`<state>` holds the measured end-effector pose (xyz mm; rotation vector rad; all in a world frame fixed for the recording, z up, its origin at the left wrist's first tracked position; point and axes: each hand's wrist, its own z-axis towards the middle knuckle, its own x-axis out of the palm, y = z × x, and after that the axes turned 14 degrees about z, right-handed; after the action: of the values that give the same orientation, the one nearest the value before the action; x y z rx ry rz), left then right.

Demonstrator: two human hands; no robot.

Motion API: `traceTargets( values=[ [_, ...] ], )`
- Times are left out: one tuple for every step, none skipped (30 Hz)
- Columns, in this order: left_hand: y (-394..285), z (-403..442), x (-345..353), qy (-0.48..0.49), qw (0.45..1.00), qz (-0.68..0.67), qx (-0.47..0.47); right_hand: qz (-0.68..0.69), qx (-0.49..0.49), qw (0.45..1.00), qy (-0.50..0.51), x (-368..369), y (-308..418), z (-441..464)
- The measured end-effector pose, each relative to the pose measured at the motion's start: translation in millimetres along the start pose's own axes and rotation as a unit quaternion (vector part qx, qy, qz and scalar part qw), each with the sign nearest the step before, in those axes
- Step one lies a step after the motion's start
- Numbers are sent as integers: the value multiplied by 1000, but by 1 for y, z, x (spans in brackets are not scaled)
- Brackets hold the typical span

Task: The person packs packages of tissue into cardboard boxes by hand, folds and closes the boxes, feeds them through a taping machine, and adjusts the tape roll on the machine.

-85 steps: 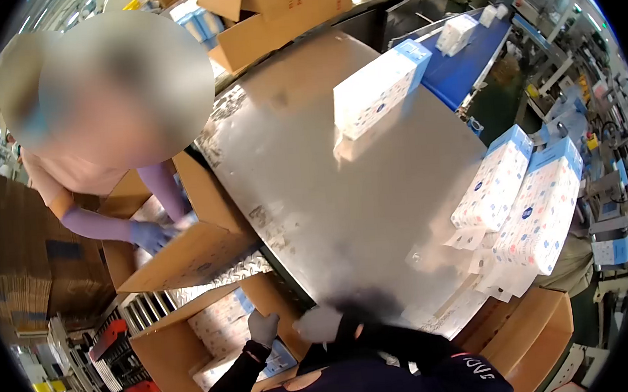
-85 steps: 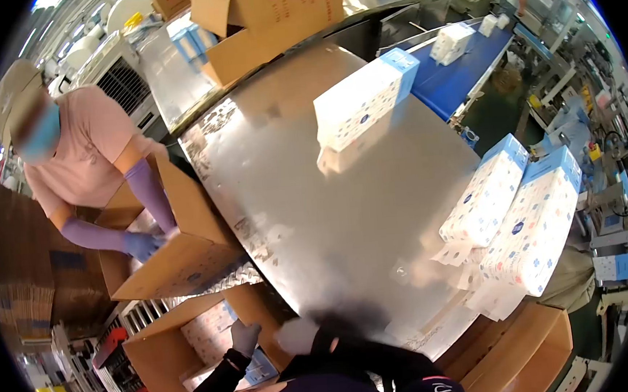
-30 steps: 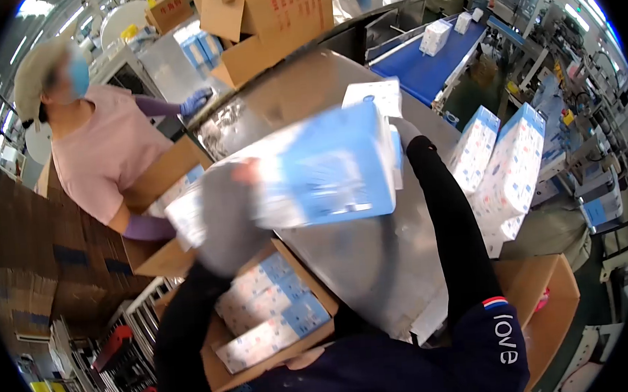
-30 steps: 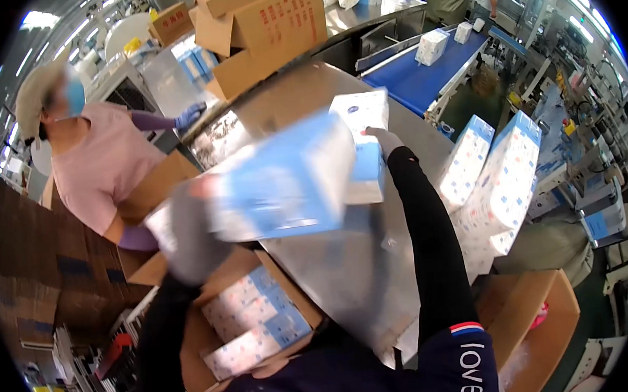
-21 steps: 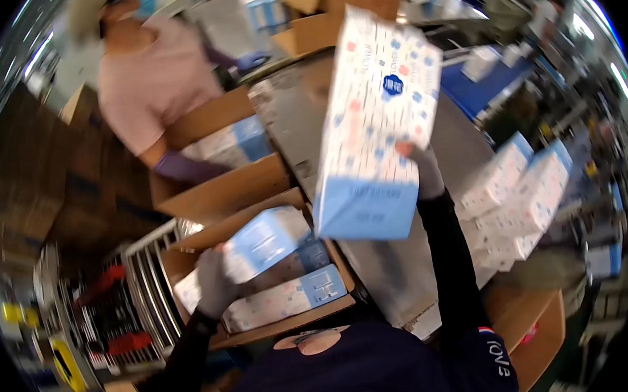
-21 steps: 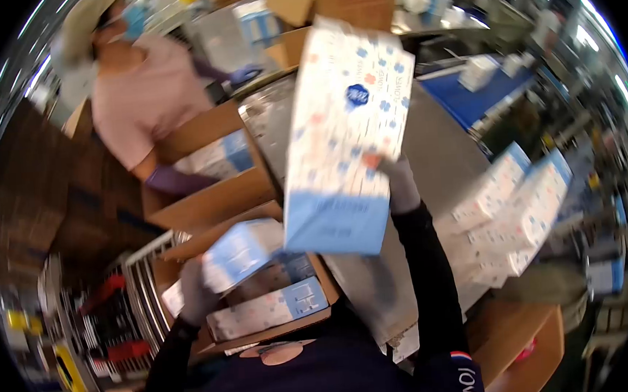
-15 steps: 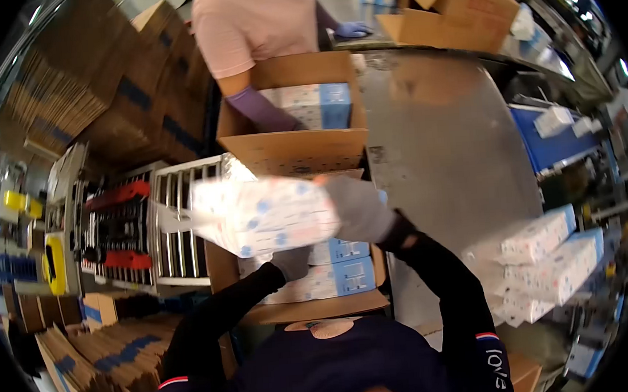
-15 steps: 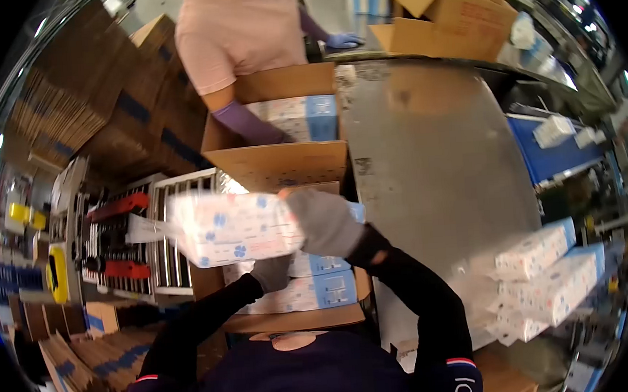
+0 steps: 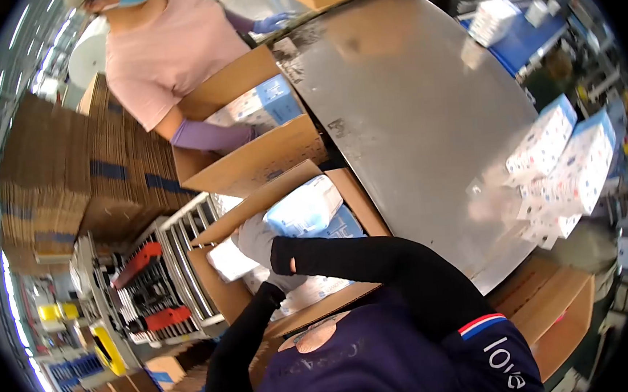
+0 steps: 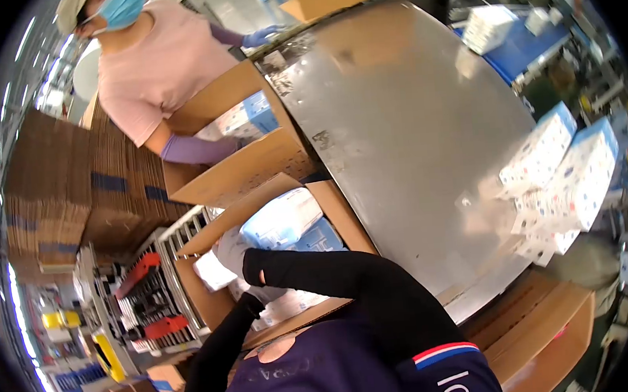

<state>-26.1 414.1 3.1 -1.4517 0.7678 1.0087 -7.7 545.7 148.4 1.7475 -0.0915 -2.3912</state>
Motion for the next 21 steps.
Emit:
traceTargets(
  values=[
    [-3, 0, -7, 15, 1000, 4, -4, -45, 18, 999, -14, -1, 5, -4],
    [-3, 4, -12, 27, 1000, 11, -5, -90, 37, 995, -25, -3, 9, -8],
    [-3, 7, -17, 38, 999, 16, -6, -134, 57, 989, -36, -4, 14, -13],
    [-4, 9, -21, 48, 999, 20, -8, -77, 17, 997, 5, -9, 10, -13],
    [-5, 10, -25, 56, 998, 24, -12, -40, 25, 999, 20, -5, 14, -12],
    [-5, 9, -27, 66, 997, 30, -14, -21, 23, 999, 28, 1, 17, -10],
    [-4, 10, -30, 75, 996, 38, -16, -1, 18, 999, 37, 1, 18, -9],
    [-5, 12, -29, 82, 995, 44, -17, 17, 11, 999, 46, 2, 18, -7],
    [-6, 12, -29, 92, 994, 55, -20, -3, 5, 1000, 23, 3, 17, -10],
    [-11, 14, -31, 103, 992, 69, -24, 28, 25, 999, 21, 2, 14, -10],
    [-21, 18, -35, 119, 988, 92, -32, 58, 45, 997, 19, 2, 11, -8],
    [-32, 22, -41, 150, 979, 131, -49, 88, 62, 994, 17, 2, 6, -4],
    [-51, 32, -57, 267, 933, 228, -85, 199, 85, 975, 44, 6, -11, 4],
    [-74, 46, -77, 386, 866, 299, -104, 307, 100, 943, 76, 21, -30, 14],
    [-98, 54, -104, 433, 839, 308, -119, 278, 109, 948, 106, 74, -44, 18],
    [-108, 45, -132, 192, 946, 254, -56, 247, 113, 953, 136, 119, -55, 18],
    [-112, 38, -156, 107, 974, 194, -54, 235, 110, 955, 144, 107, -62, 12],
    [-130, 33, -192, 39, 952, 276, -129, 224, 107, 957, 153, 84, -74, -1],
    [-126, 17, -215, -78, 916, 345, -188, 245, 36, 958, 147, 65, -90, -13],
    [-108, -13, -218, -151, 848, 377, -340, 270, -30, 952, 142, 46, -101, -29],
    [-101, -22, -237, -115, 764, 393, -498, 353, -26, 931, 92, 23, -104, -50]
  ],
)
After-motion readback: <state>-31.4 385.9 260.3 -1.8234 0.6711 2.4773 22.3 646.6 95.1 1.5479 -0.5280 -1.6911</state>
